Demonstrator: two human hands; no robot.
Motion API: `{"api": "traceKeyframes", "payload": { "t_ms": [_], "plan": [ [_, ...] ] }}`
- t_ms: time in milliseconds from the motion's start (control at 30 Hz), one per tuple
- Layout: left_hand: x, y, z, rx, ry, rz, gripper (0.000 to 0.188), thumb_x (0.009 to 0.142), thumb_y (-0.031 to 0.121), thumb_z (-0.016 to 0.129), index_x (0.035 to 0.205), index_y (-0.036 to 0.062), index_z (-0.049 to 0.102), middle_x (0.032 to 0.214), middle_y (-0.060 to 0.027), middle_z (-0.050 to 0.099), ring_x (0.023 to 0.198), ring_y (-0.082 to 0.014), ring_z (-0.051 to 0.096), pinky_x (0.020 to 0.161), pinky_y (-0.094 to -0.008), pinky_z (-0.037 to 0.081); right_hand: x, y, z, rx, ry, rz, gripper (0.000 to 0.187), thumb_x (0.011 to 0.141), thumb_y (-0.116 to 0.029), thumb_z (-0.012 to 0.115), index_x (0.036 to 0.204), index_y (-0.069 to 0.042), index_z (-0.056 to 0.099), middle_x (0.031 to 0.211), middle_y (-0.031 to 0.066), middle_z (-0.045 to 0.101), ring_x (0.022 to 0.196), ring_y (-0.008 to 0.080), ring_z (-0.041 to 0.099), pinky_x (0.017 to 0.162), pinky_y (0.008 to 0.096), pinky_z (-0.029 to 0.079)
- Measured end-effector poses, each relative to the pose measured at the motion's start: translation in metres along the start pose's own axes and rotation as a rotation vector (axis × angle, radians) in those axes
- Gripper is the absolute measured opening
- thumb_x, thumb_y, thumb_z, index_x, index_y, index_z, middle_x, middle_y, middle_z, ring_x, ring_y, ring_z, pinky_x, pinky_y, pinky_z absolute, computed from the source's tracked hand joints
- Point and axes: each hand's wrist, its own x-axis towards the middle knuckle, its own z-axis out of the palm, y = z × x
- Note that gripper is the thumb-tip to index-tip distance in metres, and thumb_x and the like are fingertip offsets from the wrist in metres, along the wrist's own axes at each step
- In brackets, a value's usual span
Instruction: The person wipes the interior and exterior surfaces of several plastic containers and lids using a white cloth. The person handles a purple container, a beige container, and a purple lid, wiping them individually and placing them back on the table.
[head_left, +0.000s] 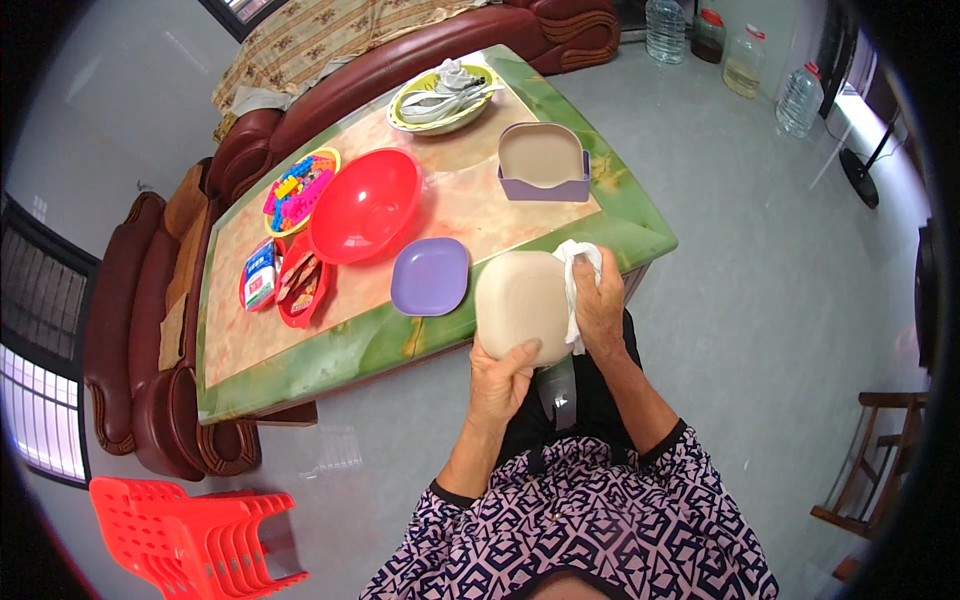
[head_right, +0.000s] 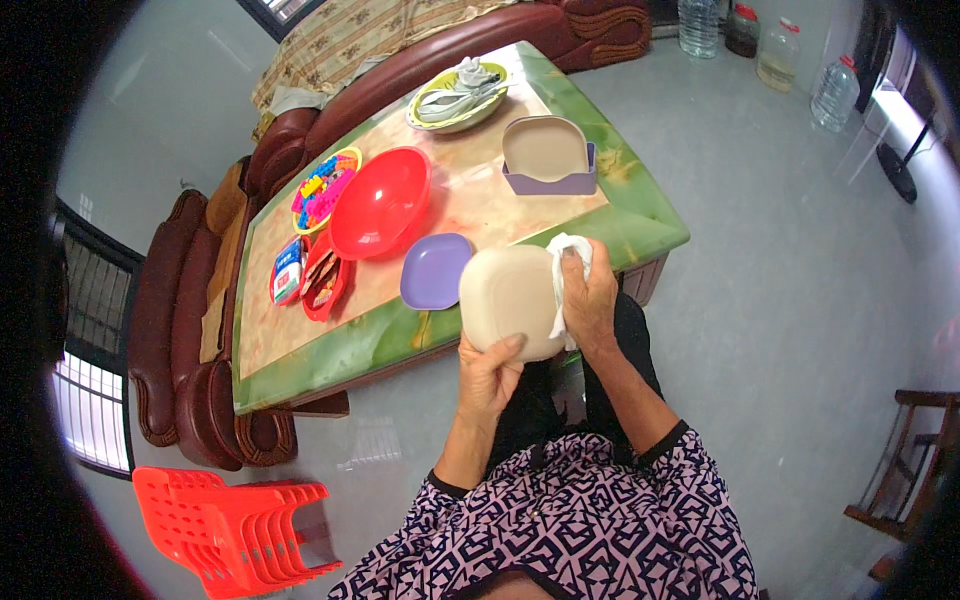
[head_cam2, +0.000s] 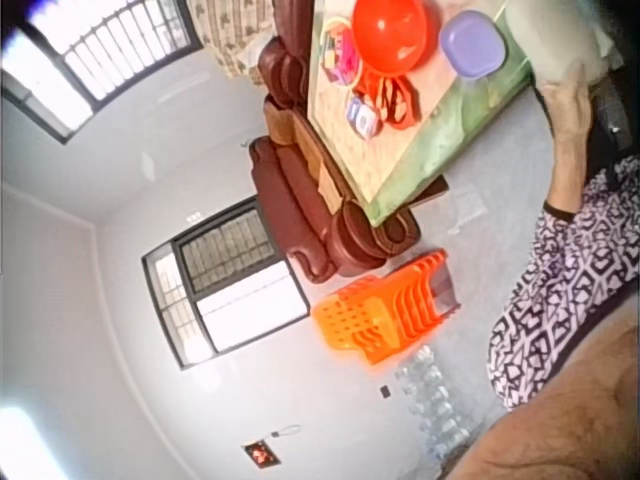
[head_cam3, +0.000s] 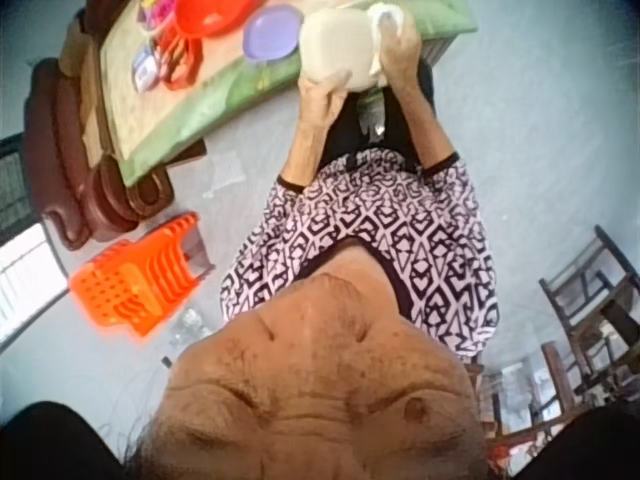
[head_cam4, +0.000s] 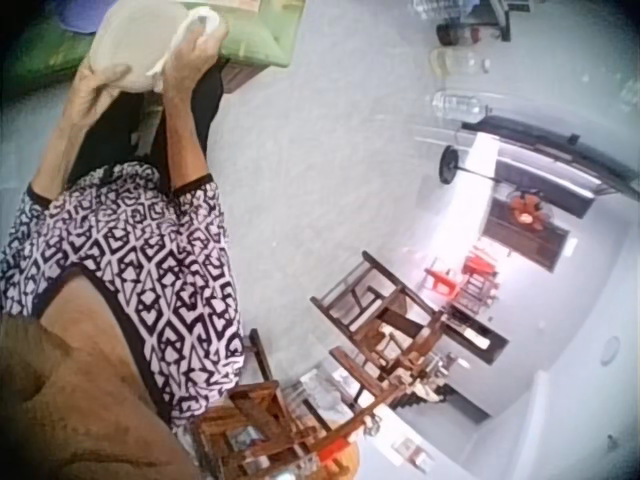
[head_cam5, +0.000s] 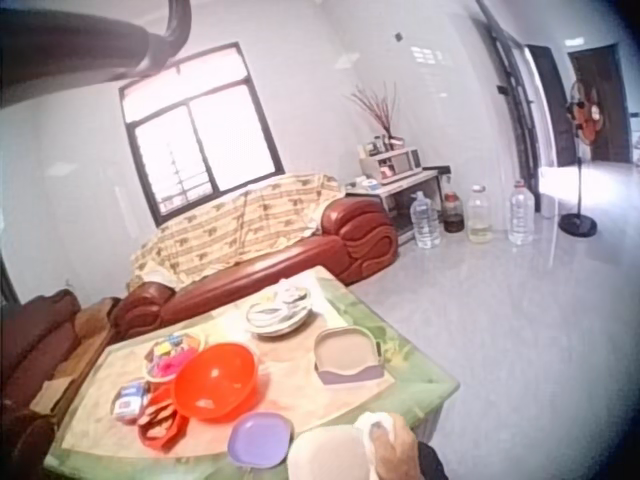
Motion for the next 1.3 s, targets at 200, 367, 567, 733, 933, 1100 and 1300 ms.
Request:
{"api": "traceKeyframes", "payload": {
  "t_ms": [200, 367, 567, 733, 933, 1100, 1300],
  "plan": [
    [0.012, 0.005, 0.006, -0.196, 0.059, -0.004, 0.045, 0.098, 0.029, 0.046, 0.133, 0.002, 0.04, 0.131, -0.0112, 0.05, 0.12, -0.0237, 0.05, 0.102, -0.0399, 0.043, -0.039, -0.031, 0.013, -0.419, -0.216, -0.655, 0.032, 0.082, -0.012, 0.056, 0.112, -0.003, 0.055, 0.121, 0.0169, 0.056, 0.116, 0.031, 0.053, 0.098, 0.0416, 0.038],
    [0.012, 0.003, -0.035, -0.432, -0.173, -0.025, 0.053, 0.101, 0.043, 0.029, 0.133, 0.0038, 0.042, 0.129, -0.0132, 0.051, 0.118, -0.0249, 0.052, 0.101, -0.0379, 0.043, -0.062, -0.042, 0.015, -0.435, -0.507, -0.978, 0.025, 0.079, -0.014, 0.056, 0.103, -0.005, 0.06, 0.125, 0.0128, 0.055, 0.121, 0.0264, 0.051, 0.102, 0.0402, 0.036],
    [0.004, 0.011, -0.002, -0.26, 0.186, -0.129, 0.048, 0.101, 0.037, 0.029, 0.137, 0.007, 0.039, 0.135, -0.0104, 0.049, 0.121, -0.0252, 0.05, 0.102, -0.041, 0.041, -0.027, -0.049, 0.026, -0.488, -0.463, -0.864, 0.032, 0.077, -0.015, 0.061, 0.107, -0.007, 0.056, 0.122, 0.0115, 0.055, 0.119, 0.0274, 0.05, 0.098, 0.041, 0.036],
    [0.001, 0.011, 0.004, -0.199, 0.106, -0.138, 0.052, 0.1, 0.045, 0.028, 0.138, 0.0099, 0.039, 0.135, -0.0082, 0.049, 0.122, -0.0236, 0.049, 0.102, -0.0398, 0.041, 0.003, -0.049, 0.035, -0.36, -0.505, -0.752, 0.033, 0.072, -0.012, 0.065, 0.103, -0.006, 0.058, 0.111, 0.011, 0.059, 0.109, 0.0295, 0.054, 0.093, 0.0422, 0.038],
    [0.004, 0.013, -0.013, -0.318, -0.086, -0.047, 0.071, 0.093, 0.065, 0.027, 0.129, 0.0068, 0.045, 0.123, -0.0078, 0.055, 0.111, -0.0202, 0.055, 0.094, -0.0338, 0.047, -0.041, -0.043, 0.017, -0.339, -0.631, -1.023, 0.024, 0.072, -0.011, 0.063, 0.095, -0.006, 0.06, 0.116, 0.0089, 0.059, 0.115, 0.0248, 0.054, 0.098, 0.0439, 0.036],
    [0.001, 0.008, -0.017, -0.433, -0.122, -0.187, 0.075, 0.089, 0.068, 0.031, 0.131, 0.0069, 0.044, 0.124, -0.0075, 0.055, 0.112, -0.0199, 0.055, 0.095, -0.0338, 0.046, -0.047, -0.03, 0.007, -0.353, -0.545, -1.052, 0.025, 0.076, -0.01, 0.059, 0.1, -0.006, 0.056, 0.117, 0.0101, 0.058, 0.114, 0.0258, 0.055, 0.097, 0.0427, 0.036],
    [-0.002, 0.001, 0.0, -0.105, 0.08, -0.119, 0.054, 0.091, 0.026, 0.06, 0.136, 0.0059, 0.038, 0.133, -0.0075, 0.05, 0.119, -0.0205, 0.051, 0.1, -0.0345, 0.044, -0.021, -0.047, 0.018, -0.446, -0.309, -0.792, 0.036, 0.074, -0.007, 0.062, 0.108, -0.004, 0.052, 0.116, 0.0126, 0.056, 0.114, 0.0298, 0.052, 0.097, 0.0444, 0.034]
  ]
}}
